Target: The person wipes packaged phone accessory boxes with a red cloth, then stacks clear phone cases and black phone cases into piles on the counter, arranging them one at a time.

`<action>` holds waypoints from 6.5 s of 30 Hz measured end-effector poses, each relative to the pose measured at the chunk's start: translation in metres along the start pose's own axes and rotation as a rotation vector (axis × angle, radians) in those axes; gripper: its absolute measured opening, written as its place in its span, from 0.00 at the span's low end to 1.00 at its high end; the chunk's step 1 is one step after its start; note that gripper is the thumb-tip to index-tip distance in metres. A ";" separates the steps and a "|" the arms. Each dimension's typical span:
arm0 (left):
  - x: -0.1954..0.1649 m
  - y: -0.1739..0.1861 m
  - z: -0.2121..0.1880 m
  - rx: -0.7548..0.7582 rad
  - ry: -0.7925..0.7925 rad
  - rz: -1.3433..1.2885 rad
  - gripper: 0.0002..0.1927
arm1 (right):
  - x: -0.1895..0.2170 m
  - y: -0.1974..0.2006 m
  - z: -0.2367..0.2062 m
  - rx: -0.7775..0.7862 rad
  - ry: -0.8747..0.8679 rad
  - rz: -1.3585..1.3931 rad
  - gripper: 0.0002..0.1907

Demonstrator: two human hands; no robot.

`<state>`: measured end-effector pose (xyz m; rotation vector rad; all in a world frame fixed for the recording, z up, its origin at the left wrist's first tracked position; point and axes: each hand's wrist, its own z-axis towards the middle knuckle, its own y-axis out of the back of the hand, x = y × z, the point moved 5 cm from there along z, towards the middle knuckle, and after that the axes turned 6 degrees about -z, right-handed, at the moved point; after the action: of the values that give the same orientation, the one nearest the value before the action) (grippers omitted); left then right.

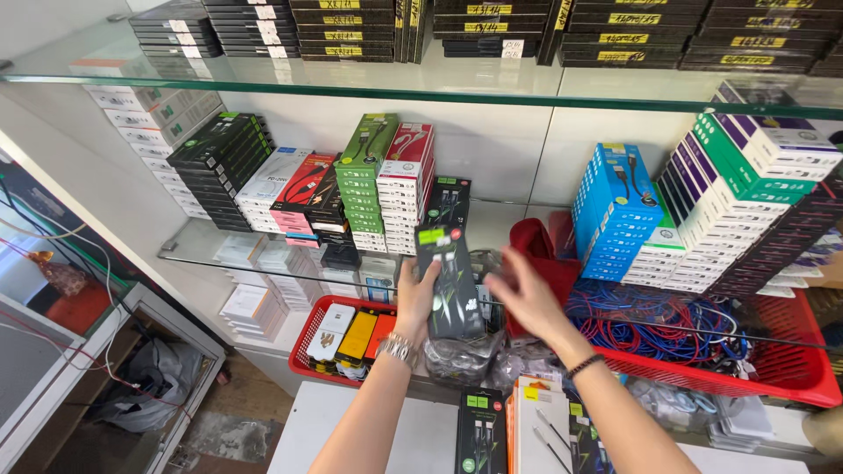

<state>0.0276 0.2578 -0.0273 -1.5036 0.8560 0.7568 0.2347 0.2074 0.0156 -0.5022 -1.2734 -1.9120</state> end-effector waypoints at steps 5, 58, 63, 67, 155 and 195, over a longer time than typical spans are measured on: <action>-0.043 -0.026 0.025 -0.125 -0.718 0.882 0.33 | -0.019 -0.047 0.035 0.146 -0.453 0.446 0.37; 0.214 0.107 -0.196 -0.050 0.326 0.833 0.19 | 0.003 -0.039 -0.200 -0.153 -0.569 0.569 0.25; 0.201 0.090 -0.187 -0.090 0.329 0.086 0.27 | 0.008 -0.023 -0.195 -0.153 -0.563 0.421 0.30; 0.139 0.041 -0.178 0.153 0.312 -0.586 0.34 | 0.062 -0.045 -0.206 -0.049 0.002 -0.134 0.34; -0.055 -0.056 0.063 0.210 -1.033 1.418 0.37 | -0.066 -0.050 0.162 -0.091 -0.091 -0.522 0.31; 0.079 0.053 -0.231 -0.045 0.163 0.853 0.24 | 0.018 -0.049 -0.152 0.013 -0.567 0.611 0.30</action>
<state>0.0207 0.0189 -0.0982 -1.2187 1.6507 1.2768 0.1986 0.0732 -0.0661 -1.3240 -1.2659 -1.2786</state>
